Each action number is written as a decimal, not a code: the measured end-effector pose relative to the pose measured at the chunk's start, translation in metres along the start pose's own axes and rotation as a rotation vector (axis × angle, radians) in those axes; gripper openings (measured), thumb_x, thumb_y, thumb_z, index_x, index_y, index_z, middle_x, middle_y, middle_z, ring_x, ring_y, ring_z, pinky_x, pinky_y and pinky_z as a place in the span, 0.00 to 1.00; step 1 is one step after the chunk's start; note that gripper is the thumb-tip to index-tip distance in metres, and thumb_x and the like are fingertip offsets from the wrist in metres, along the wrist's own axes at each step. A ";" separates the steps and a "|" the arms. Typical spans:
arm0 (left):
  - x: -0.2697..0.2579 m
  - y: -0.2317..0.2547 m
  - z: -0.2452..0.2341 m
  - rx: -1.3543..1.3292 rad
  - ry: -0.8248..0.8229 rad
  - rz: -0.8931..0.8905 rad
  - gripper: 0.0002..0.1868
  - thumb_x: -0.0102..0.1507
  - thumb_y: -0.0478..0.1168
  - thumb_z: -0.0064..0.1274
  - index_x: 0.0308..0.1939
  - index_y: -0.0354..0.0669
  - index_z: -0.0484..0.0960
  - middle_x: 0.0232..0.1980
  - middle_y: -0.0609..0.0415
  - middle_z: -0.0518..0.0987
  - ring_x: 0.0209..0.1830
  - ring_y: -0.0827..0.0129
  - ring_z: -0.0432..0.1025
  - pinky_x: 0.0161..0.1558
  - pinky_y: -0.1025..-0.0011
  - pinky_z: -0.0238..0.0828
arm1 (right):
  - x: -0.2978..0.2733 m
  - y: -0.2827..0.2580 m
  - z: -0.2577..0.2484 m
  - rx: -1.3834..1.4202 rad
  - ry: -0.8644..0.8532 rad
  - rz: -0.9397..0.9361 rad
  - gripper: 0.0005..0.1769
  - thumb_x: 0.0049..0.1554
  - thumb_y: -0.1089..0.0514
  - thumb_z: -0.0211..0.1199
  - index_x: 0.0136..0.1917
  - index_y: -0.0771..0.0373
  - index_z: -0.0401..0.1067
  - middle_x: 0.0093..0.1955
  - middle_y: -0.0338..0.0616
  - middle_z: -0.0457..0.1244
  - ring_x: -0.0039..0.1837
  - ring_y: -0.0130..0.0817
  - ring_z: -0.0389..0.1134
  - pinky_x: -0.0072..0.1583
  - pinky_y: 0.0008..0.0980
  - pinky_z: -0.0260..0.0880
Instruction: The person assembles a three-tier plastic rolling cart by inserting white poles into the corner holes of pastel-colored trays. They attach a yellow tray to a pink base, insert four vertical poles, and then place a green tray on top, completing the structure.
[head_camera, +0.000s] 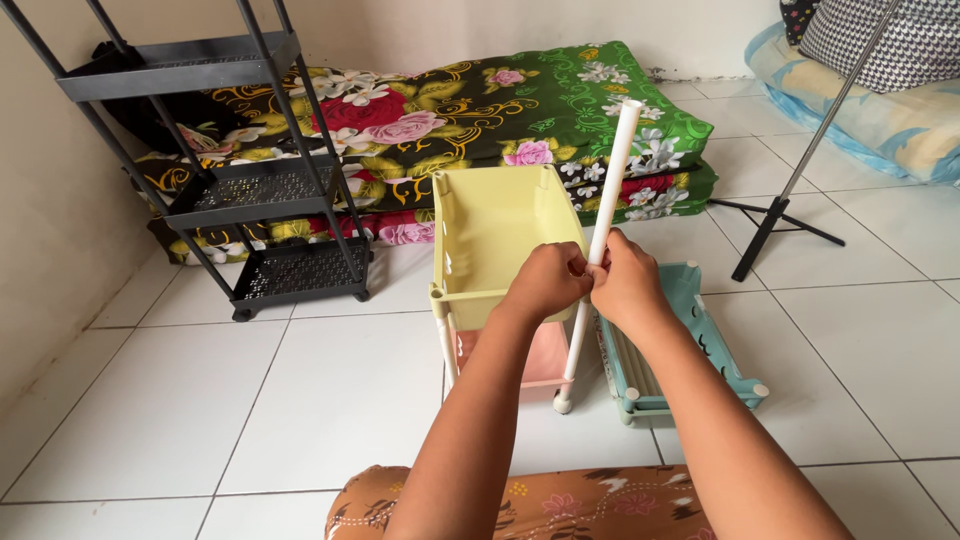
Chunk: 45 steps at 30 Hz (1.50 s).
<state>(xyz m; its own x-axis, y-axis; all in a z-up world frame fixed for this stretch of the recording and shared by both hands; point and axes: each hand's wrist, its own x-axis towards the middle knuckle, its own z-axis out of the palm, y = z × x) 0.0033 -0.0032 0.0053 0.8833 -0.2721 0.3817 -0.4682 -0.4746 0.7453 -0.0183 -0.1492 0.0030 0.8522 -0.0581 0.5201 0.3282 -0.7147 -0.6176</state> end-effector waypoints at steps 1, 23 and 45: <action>0.000 0.000 -0.001 0.005 0.005 0.013 0.14 0.54 0.44 0.62 0.32 0.34 0.84 0.30 0.44 0.84 0.29 0.58 0.80 0.37 0.65 0.77 | 0.000 0.000 0.001 0.008 0.005 -0.002 0.14 0.52 0.68 0.66 0.51 0.64 0.68 0.45 0.50 0.69 0.48 0.49 0.73 0.51 0.45 0.73; 0.029 0.010 0.020 0.320 0.077 0.111 0.12 0.59 0.46 0.57 0.39 0.47 0.75 0.40 0.54 0.81 0.49 0.56 0.74 0.46 0.54 0.72 | -0.028 0.263 0.070 -0.259 -0.149 0.345 0.20 0.61 0.45 0.57 0.56 0.62 0.74 0.55 0.57 0.71 0.59 0.54 0.72 0.61 0.47 0.72; 0.030 0.007 0.040 0.672 0.260 0.228 0.16 0.60 0.53 0.55 0.37 0.46 0.73 0.28 0.58 0.82 0.30 0.62 0.77 0.34 0.61 0.71 | -0.085 0.321 0.103 -0.446 -0.435 1.017 0.23 0.61 0.64 0.59 0.69 0.63 0.62 0.67 0.60 0.64 0.68 0.55 0.67 0.63 0.50 0.72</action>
<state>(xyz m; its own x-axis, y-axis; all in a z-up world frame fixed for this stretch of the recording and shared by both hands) 0.0255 -0.0481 -0.0003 0.7007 -0.2577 0.6652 -0.4787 -0.8612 0.1706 0.0566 -0.3022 -0.3003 0.7345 -0.5584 -0.3857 -0.6747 -0.6618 -0.3268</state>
